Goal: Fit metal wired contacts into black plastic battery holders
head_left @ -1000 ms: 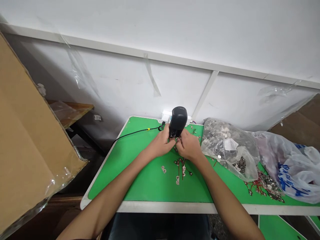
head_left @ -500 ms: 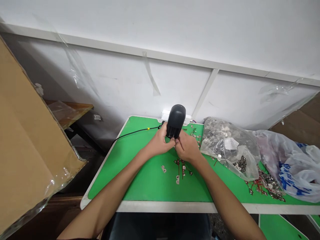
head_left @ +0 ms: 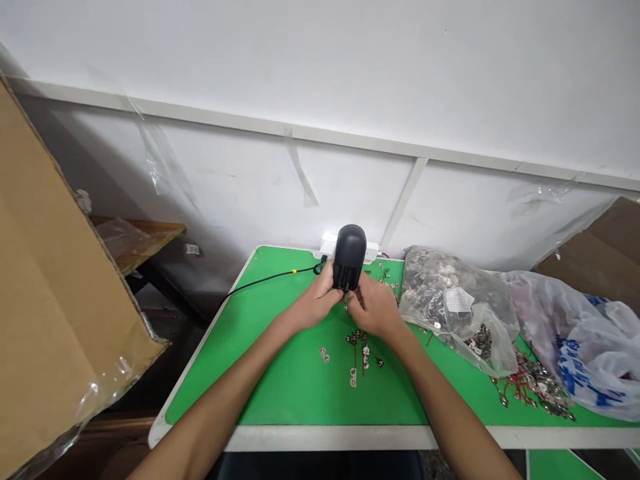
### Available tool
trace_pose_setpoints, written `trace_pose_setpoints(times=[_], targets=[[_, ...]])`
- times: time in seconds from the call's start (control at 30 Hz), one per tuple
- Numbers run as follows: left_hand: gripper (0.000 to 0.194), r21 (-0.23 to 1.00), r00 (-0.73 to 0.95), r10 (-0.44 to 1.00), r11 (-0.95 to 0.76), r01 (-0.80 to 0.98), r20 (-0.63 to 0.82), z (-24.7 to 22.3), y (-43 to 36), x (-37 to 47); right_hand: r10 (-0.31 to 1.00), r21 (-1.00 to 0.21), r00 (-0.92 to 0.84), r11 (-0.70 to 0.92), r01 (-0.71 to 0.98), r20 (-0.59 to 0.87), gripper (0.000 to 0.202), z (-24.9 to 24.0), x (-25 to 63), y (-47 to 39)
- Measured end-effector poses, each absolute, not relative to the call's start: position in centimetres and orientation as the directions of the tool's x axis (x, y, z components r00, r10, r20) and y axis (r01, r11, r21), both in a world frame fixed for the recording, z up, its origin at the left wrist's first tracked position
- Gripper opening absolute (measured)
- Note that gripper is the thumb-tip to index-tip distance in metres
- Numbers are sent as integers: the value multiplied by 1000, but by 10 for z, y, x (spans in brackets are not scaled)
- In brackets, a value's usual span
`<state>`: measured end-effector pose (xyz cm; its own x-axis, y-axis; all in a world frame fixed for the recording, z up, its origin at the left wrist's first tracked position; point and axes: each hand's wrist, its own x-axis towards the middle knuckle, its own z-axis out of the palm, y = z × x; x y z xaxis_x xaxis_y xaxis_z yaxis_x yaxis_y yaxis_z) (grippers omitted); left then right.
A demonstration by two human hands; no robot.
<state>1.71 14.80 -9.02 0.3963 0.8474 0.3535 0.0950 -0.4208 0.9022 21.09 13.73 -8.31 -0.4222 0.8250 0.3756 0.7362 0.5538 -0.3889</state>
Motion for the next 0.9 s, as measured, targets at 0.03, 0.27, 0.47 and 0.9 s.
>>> trace_pose_setpoints(times=[0.03,0.27,0.47,0.9], targets=[[51,888,385,847,-442,125,367,-90,147,18,827,-383,-419,550,742,375,23,-83,211,137],[42,858,377,860,-451,244,345,-89,140,20,843,-356,-392,518,778,369,22,-85,209,136],[36,862,350,873,-438,253,341,-90,138,24,853,-362,-384,504,784,355,27,-86,207,137],[31,950,300,913,-307,55,277,-104,143,30,877,-446,-377,477,757,298,25,-93,203,138]])
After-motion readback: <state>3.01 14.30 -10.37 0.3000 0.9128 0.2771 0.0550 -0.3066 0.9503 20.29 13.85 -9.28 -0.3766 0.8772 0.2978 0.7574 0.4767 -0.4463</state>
